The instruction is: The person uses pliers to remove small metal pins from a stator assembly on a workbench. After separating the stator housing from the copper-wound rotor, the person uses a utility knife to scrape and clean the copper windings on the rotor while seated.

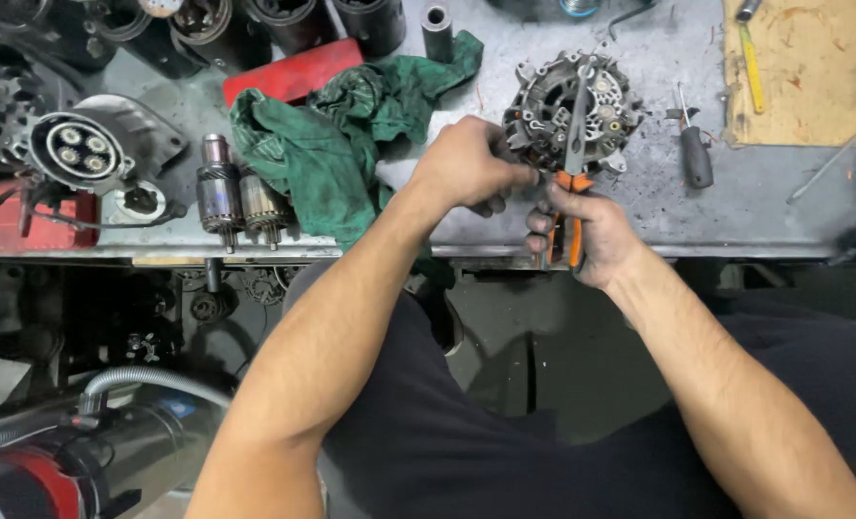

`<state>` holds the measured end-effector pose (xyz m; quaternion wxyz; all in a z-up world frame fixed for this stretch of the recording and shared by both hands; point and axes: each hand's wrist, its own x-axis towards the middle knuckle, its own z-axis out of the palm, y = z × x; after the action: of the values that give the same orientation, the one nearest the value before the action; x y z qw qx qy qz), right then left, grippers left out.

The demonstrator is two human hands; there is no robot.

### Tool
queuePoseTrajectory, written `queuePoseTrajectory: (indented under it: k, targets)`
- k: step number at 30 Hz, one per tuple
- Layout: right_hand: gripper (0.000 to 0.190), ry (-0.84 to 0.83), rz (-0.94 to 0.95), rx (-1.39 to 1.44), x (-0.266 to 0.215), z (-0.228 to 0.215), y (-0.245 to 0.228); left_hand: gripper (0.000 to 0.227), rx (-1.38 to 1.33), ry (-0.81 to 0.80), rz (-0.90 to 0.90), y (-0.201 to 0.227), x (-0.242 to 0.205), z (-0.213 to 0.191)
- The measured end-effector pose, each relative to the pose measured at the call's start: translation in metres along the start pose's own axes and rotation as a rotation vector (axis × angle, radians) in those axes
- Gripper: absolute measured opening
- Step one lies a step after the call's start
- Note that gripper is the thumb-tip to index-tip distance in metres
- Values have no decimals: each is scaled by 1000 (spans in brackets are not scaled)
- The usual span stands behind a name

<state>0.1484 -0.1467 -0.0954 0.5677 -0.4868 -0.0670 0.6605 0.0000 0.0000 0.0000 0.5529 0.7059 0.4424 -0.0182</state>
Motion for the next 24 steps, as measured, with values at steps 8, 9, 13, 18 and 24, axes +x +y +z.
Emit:
queuePoseTrajectory:
  k: [8, 9, 13, 18, 24]
  targets:
    - [24, -19, -238, 168, -50, 0, -43, 32, 392, 294, 441, -22, 29, -3]
    - [25, 8, -325, 230, -59, -4, -58, 33, 406, 343, 604, -20, 25, -3]
    - [28, 344, -296, -423, -80, -33, -87, 80, 452, 360, 731, -21, 49, 8]
    - [21, 584, -423, -1140, -75, -101, -71, 150, 713, 267, 667, -19, 83, 24]
    - [24, 612, -226, -743, -78, -99, -66, 130, 732, 340, 718, -19, 85, 23]
